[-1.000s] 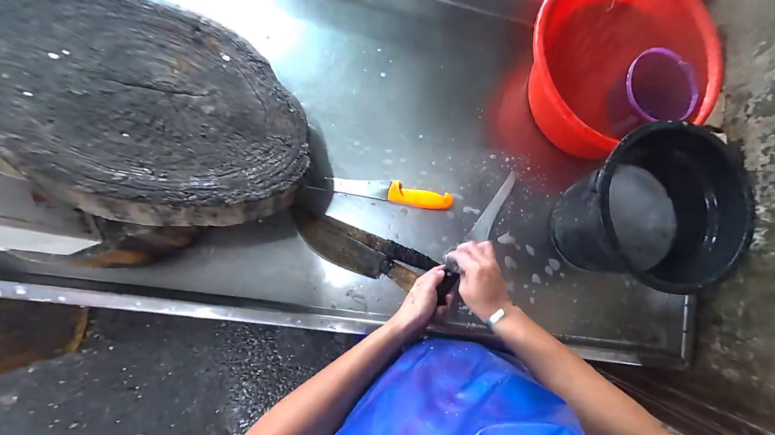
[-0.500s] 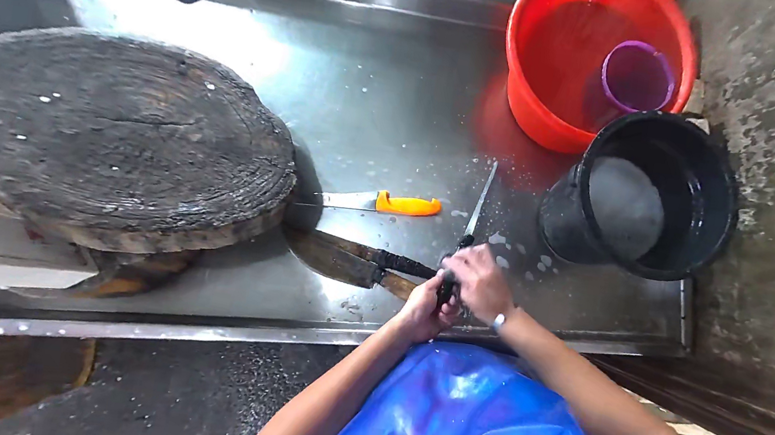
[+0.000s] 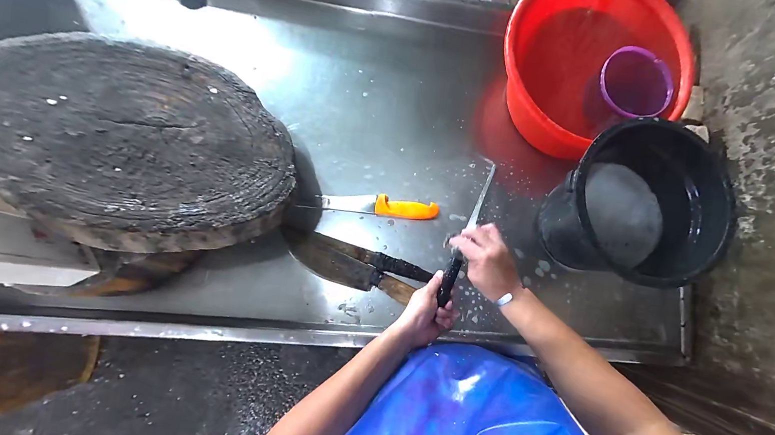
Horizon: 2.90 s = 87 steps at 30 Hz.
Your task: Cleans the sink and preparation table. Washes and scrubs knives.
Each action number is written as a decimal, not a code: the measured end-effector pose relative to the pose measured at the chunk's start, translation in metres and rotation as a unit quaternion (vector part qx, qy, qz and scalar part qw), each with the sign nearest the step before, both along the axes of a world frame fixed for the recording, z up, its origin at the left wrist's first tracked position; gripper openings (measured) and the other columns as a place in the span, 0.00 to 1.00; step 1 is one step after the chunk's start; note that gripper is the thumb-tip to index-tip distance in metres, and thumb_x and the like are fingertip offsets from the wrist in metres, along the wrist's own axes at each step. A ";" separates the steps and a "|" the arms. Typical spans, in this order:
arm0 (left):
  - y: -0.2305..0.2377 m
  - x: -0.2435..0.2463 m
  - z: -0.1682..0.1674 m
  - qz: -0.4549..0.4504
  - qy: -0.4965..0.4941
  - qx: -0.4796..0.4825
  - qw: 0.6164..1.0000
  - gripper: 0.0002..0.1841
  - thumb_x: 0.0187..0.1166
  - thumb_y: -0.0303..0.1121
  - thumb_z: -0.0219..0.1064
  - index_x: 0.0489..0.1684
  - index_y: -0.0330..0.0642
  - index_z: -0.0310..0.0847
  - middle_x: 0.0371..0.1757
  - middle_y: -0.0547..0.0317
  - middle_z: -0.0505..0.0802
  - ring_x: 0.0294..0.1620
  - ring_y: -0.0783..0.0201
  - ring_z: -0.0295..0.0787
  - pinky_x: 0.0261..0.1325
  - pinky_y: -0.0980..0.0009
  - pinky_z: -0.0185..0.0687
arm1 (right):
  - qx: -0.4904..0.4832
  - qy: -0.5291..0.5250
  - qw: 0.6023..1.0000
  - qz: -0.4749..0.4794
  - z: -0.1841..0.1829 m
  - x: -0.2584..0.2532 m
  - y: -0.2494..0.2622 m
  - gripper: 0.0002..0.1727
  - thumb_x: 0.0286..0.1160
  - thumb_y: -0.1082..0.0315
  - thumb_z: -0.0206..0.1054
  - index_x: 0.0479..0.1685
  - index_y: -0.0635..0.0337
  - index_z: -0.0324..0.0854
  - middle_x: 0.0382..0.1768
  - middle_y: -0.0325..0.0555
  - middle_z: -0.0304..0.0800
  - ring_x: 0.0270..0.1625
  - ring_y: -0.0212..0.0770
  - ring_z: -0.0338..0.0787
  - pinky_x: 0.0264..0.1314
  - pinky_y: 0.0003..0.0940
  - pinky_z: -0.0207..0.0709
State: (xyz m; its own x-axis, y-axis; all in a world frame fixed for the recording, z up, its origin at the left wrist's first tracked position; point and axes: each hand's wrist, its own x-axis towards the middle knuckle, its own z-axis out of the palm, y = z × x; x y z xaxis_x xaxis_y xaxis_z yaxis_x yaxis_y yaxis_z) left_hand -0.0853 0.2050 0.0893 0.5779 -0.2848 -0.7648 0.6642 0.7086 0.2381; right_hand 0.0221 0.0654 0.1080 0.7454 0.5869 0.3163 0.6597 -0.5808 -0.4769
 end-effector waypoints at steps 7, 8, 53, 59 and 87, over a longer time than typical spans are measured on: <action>-0.001 -0.002 0.003 0.007 0.017 0.011 1.000 0.30 0.94 0.58 0.35 0.32 0.45 0.70 0.15 0.66 0.72 0.07 0.72 0.63 0.10 0.79 0.62 | 0.068 0.002 0.996 -0.054 0.001 0.004 -0.006 0.20 0.68 0.84 0.64 0.52 0.57 0.94 0.55 0.53 0.92 0.63 0.54 0.88 0.69 0.47 0.82; -0.002 -0.002 0.002 0.008 0.019 0.008 1.000 0.30 0.93 0.59 0.35 0.32 0.45 0.70 0.15 0.66 0.72 0.07 0.72 0.63 0.10 0.79 0.62 | 0.073 -0.004 0.997 -0.035 -0.004 0.004 -0.001 0.20 0.68 0.84 0.64 0.52 0.57 0.94 0.56 0.53 0.92 0.64 0.54 0.88 0.70 0.47 0.82; -0.031 0.114 0.045 0.123 -0.060 -0.005 0.991 0.12 0.86 0.30 0.53 0.58 0.35 0.77 0.58 0.45 0.93 0.53 0.58 0.96 0.54 0.66 0.92 | -0.122 0.214 0.954 -0.169 0.121 0.076 -0.164 0.12 0.79 0.74 0.68 0.57 0.62 0.89 0.60 0.61 0.89 0.65 0.58 0.88 0.73 0.62 0.78; -0.046 0.116 0.081 0.124 -0.122 -0.083 0.981 0.21 0.91 0.54 0.47 0.40 0.51 0.80 0.33 0.66 0.88 0.33 0.70 0.88 0.38 0.73 0.87 | 0.123 -0.083 0.989 -0.020 0.064 -0.002 -0.044 0.14 0.69 0.77 0.67 0.47 0.52 0.94 0.54 0.50 0.91 0.66 0.53 0.85 0.71 0.51 0.77; -0.028 0.071 0.128 0.189 -0.221 -0.073 0.954 0.26 0.96 0.48 0.39 0.58 0.40 0.80 0.76 0.43 0.84 0.79 0.46 0.79 0.80 0.51 0.73 | 0.270 -0.071 0.956 -0.088 0.053 0.014 -0.049 0.14 0.78 0.75 0.61 0.56 0.64 0.88 0.62 0.53 0.91 0.74 0.51 0.83 0.82 0.48 0.73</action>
